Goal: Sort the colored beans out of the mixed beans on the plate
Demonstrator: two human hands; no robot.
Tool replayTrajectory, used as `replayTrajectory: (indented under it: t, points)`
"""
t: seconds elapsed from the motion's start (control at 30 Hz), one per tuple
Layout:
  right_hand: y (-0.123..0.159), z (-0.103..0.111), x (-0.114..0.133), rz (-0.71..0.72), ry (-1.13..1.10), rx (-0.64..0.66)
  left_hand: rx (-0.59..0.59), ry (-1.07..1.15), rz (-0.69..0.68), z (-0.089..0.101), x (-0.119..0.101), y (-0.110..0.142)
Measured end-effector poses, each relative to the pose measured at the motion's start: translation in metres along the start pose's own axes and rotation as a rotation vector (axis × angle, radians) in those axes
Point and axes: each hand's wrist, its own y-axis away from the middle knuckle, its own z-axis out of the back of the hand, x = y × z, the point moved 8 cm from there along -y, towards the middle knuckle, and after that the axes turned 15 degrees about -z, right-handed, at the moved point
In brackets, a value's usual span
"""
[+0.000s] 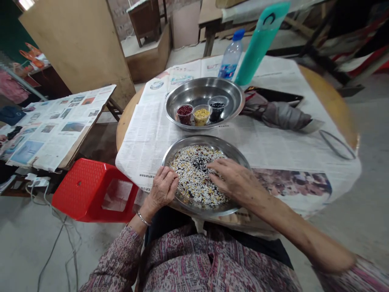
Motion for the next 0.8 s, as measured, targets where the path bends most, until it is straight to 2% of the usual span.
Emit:
replayTrajectory:
  t: [0.07,0.23,0.43,0.57,0.67,0.8]
  points:
    - [-0.011,-0.010,0.004,0.008,0.049,-0.005,-0.010,-0.001,-0.008,0.002,-0.001,-0.001]
    - [-0.034,-0.038,0.019,0.008,0.116,0.097,-0.023,-0.018,-0.031,0.004,-0.004,-0.002]
    - [-0.058,-0.037,0.035,-0.027,-0.095,0.185,0.043,-0.021,0.014,-0.003,0.000,0.002]
    - [-0.047,-0.039,0.055,0.087,-0.201,0.235,0.050,-0.022,0.032,-0.004,0.001,0.004]
    - [-0.028,-0.044,0.068,0.209,-0.134,0.253,0.058,-0.019,0.038,-0.006,0.001,0.005]
    - [-0.016,-0.031,0.060,0.196,-0.031,0.104,0.034,-0.008,0.025,-0.004,0.000,0.004]
